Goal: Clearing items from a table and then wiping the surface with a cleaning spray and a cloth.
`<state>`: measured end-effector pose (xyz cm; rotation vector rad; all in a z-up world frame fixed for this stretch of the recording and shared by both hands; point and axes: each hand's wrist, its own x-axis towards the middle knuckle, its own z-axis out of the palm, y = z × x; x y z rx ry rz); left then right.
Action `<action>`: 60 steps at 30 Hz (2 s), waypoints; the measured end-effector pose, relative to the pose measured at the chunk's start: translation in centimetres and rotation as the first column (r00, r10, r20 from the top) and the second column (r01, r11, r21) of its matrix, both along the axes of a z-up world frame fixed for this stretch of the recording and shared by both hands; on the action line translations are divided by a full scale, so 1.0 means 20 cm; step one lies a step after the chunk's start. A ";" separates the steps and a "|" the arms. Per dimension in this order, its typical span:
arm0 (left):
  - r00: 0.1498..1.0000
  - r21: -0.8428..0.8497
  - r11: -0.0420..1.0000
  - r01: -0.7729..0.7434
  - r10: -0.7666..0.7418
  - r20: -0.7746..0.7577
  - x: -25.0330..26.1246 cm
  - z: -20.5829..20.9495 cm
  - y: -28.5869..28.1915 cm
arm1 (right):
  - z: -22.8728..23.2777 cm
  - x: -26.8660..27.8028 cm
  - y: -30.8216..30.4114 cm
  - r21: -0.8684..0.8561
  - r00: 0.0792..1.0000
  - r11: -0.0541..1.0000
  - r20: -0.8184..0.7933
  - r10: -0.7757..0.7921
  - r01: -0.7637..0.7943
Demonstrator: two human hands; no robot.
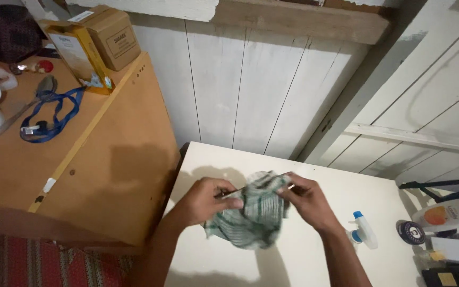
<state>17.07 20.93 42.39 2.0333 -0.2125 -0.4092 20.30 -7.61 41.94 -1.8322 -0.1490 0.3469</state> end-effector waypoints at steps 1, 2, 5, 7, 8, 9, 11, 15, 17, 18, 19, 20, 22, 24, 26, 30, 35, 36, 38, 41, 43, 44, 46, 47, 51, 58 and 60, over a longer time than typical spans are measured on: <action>1.000 0.000 1.000 -0.006 0.006 0.000 0.03 0.00 0.01 | 0.01 0.00 -0.03 0.000 1.000 1.000 0.000 0.006 -0.006; 0.998 -0.079 0.997 -0.023 0.027 0.058 0.05 0.01 0.02 | 0.02 -0.01 -0.06 -0.008 0.998 1.000 0.052 -0.017 0.017; 0.952 -0.101 0.977 -0.186 0.205 0.228 0.14 0.12 0.07 | -0.03 -0.03 -0.17 -0.028 0.988 0.993 0.103 -0.114 0.117; 0.872 -0.068 0.939 -0.338 0.339 0.353 0.22 0.18 0.13 | -0.14 -0.01 -0.24 -0.040 0.976 0.980 0.109 -0.190 0.195; 0.765 -0.065 0.880 -0.471 0.444 0.466 0.26 0.19 0.17 | -0.23 -0.01 -0.28 -0.078 0.963 0.960 0.006 -0.269 0.269; 0.631 -0.082 0.801 -0.593 0.525 0.571 0.30 0.19 0.21 | -0.33 0.00 -0.32 -0.124 0.933 0.934 -0.094 -0.349 0.337; 0.740 -0.375 0.781 -0.500 0.610 0.285 0.29 0.32 0.23 | -0.52 0.03 -0.38 -0.113 0.906 0.927 -0.199 -0.373 0.357; 0.749 -0.556 0.561 -0.614 0.637 -0.185 0.28 0.48 0.17 | -0.61 0.06 -0.42 -0.136 0.862 0.915 -0.309 -0.403 0.379; 0.722 -0.460 0.602 -0.653 0.678 -0.138 0.35 0.39 0.22 | -0.44 0.06 -0.40 -0.236 0.875 0.910 -0.273 -0.400 0.342; 0.696 -0.361 0.628 -0.690 0.713 -0.090 0.39 0.35 0.25 | -0.35 0.07 -0.40 -0.339 0.888 0.890 -0.236 -0.393 0.304; 0.696 -0.361 0.628 -0.689 0.713 -0.087 0.39 0.32 0.27 | -0.35 0.08 -0.42 -0.337 0.889 0.891 -0.235 -0.392 0.304; 0.728 -0.535 0.548 -0.643 0.655 -0.203 0.39 0.30 0.29 | -0.34 0.10 -0.45 -0.505 0.908 0.837 -0.214 -0.360 0.213; 0.763 -0.686 0.428 -0.588 0.574 -0.296 0.40 0.25 0.31 | -0.23 0.10 -0.41 -0.654 0.927 0.747 -0.196 -0.320 0.119; 0.855 -0.764 0.432 -0.479 0.426 -0.295 0.42 0.17 0.33 | -0.03 0.06 -0.28 -0.789 0.979 0.600 0.007 -0.205 0.131; 0.805 -0.667 0.482 -0.568 0.496 -0.327 0.28 0.46 0.04 | 0.15 -0.02 -0.02 -0.545 0.974 0.825 0.227 -0.028 0.151; 0.905 -0.720 0.585 -0.373 0.400 -0.144 0.33 0.39 -0.18 | 0.41 -0.07 0.38 0.064 0.874 0.995 0.484 0.040 -0.081; 0.952 -0.348 0.910 -0.228 0.283 0.117 0.32 0.66 0.10 | 0.39 0.16 0.29 0.107 0.962 0.993 0.272 0.013 -0.044; 0.954 -0.049 0.973 -0.225 0.230 0.191 0.33 0.71 0.19 | 0.42 0.18 0.25 0.017 0.979 1.000 0.200 -0.025 0.022; 0.966 0.129 0.970 -0.206 0.181 0.185 0.20 0.91 0.30 | 0.44 0.26 0.12 -0.073 0.974 0.989 0.200 -0.110 0.127; 0.981 0.506 0.845 -0.174 0.105 0.162 0.13 1.03 0.45 | 0.52 0.35 -0.07 -0.244 0.943 0.945 0.300 -0.140 0.218; 0.985 0.681 0.712 -0.168 0.092 0.147 0.12 1.04 0.54 | 0.62 0.36 -0.15 -0.328 0.921 0.922 0.384 -0.067 0.204; 0.980 0.654 0.733 -0.185 0.086 0.182 0.12 1.04 0.58 | 0.69 0.34 -0.19 -0.403 0.917 0.882 0.393 -0.072 0.242; 0.973 0.625 0.754 -0.201 0.081 0.216 0.09 1.08 0.60 | 0.78 0.30 -0.25 -0.475 0.913 0.835 0.401 -0.075 0.278; 0.978 0.560 0.804 -0.200 0.127 0.167 0.06 1.12 0.57 | 0.82 0.28 -0.28 -0.396 0.915 0.868 0.376 -0.144 0.299; 0.978 0.392 0.914 -0.105 0.023 0.208 0.06 1.20 0.41 | 0.78 0.27 -0.31 -0.271 0.927 0.963 0.363 0.089 0.013; 0.912 0.378 0.924 0.053 -0.199 0.358 0.18 1.16 0.12 | 0.13 0.02 0.49 -0.175 0.819 0.899 0.371 0.438 -0.401; 0.904 0.448 0.892 -0.058 -0.144 0.402 0.17 1.18 0.12 | -0.01 0.09 0.57 -0.040 0.916 0.968 0.315 0.248 -0.248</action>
